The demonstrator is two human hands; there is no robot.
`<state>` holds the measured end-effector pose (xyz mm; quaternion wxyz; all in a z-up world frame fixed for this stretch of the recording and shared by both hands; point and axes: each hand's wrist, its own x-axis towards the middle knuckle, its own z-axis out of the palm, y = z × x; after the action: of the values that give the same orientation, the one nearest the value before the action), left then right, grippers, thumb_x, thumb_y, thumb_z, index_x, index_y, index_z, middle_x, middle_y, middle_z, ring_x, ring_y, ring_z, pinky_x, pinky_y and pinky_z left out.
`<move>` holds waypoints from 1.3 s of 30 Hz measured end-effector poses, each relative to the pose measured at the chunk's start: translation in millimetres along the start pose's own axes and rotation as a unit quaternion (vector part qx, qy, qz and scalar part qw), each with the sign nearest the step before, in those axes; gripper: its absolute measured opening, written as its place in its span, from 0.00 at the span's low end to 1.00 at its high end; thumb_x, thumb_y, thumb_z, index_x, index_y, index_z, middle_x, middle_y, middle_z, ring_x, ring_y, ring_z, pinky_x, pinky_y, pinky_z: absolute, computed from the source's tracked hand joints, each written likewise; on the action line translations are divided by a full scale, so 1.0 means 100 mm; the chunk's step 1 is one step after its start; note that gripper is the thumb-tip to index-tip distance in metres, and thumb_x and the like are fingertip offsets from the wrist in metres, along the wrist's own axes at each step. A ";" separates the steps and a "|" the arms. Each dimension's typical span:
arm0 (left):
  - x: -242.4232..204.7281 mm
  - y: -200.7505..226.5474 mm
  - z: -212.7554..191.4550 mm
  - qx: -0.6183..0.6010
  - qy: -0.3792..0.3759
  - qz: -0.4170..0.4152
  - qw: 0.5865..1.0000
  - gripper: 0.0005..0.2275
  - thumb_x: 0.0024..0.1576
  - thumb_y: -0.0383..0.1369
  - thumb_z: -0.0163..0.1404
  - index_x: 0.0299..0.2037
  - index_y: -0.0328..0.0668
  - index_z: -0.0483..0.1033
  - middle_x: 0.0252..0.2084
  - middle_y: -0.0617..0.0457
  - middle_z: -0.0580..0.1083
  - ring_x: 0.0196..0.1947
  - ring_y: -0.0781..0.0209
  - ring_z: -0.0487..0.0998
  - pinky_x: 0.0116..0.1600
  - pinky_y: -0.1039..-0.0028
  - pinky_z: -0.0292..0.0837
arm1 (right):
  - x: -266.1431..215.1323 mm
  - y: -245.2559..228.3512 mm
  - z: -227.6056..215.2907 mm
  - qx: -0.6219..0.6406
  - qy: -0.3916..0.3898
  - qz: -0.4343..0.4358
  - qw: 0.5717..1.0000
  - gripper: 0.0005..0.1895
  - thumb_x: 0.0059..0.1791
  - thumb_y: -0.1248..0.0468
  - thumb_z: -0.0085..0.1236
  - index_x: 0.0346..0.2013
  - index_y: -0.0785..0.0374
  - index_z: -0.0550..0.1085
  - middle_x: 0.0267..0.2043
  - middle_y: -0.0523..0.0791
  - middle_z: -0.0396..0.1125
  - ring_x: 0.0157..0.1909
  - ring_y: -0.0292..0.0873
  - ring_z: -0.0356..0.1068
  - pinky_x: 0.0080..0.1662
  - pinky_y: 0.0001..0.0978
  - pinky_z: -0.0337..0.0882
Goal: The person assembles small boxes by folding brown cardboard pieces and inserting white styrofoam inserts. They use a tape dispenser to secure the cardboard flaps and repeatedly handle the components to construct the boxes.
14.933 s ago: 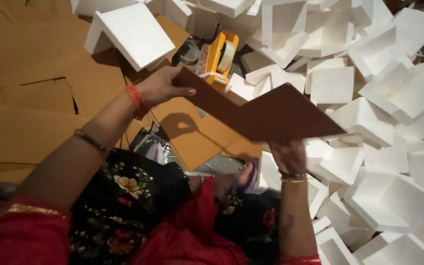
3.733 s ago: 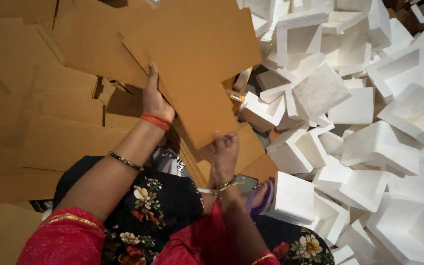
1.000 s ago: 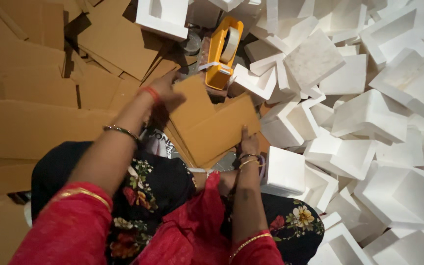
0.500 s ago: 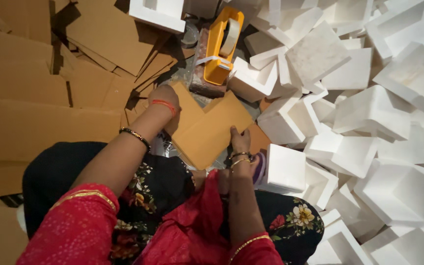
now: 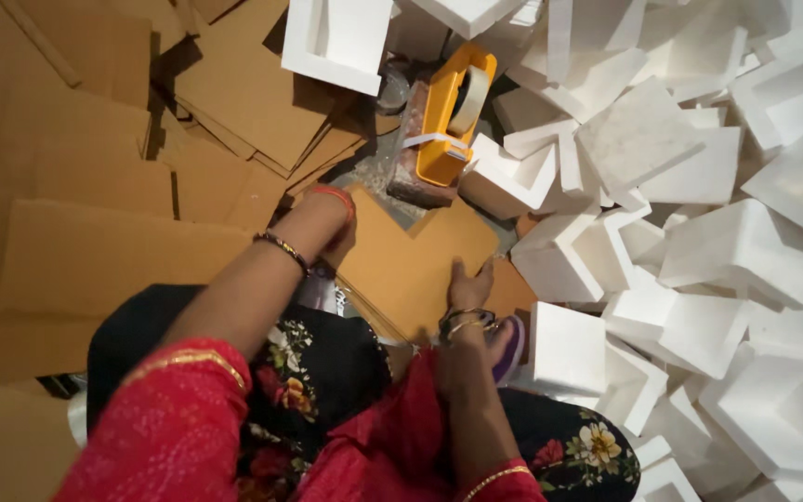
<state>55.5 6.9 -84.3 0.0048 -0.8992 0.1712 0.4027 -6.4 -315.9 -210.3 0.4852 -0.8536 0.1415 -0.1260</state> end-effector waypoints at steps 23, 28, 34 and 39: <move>0.15 -1.14 0.32 0.078 0.450 -0.050 0.888 0.40 0.49 0.60 0.51 0.71 0.50 0.63 0.64 0.40 0.66 0.66 0.42 0.63 0.71 0.47 0.49 | -0.76 -1.44 0.77 -0.352 -0.298 -0.332 0.823 0.53 0.37 0.37 0.66 0.73 0.39 0.57 0.79 0.54 0.39 0.79 0.62 0.36 0.71 0.67 0.34; 0.15 -1.14 0.04 -0.040 0.487 -0.185 0.853 0.42 0.53 0.62 0.53 0.72 0.44 0.60 0.73 0.35 0.55 0.75 0.31 0.48 0.70 0.33 0.43 | -0.78 -1.46 0.79 -0.336 -0.283 -0.340 0.832 0.50 0.40 0.35 0.63 0.73 0.42 0.58 0.79 0.55 0.39 0.78 0.63 0.36 0.70 0.67 0.33; 0.44 -1.27 0.08 -0.038 0.420 -0.225 0.878 0.34 0.57 0.52 0.49 0.72 0.49 0.58 0.74 0.36 0.52 0.70 0.18 0.48 0.61 0.27 0.55 | -0.81 -1.45 0.80 -0.344 -0.284 -0.337 0.829 0.50 0.39 0.36 0.63 0.73 0.42 0.58 0.79 0.56 0.39 0.78 0.63 0.35 0.70 0.67 0.32; 1.00 -1.09 0.20 0.125 0.436 -0.274 0.848 0.27 0.65 0.39 0.43 0.75 0.44 0.57 0.74 0.33 0.54 0.62 0.07 0.57 0.48 0.30 0.72 | -0.82 -1.43 0.78 -0.335 -0.286 -0.330 0.835 0.50 0.39 0.36 0.63 0.72 0.42 0.58 0.79 0.55 0.39 0.79 0.62 0.36 0.71 0.67 0.32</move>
<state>137.3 82.3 -184.5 0.1523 -0.9844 -0.0488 -0.0736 -37.6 -153.9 -131.6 0.1185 -0.9580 -0.2597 0.0259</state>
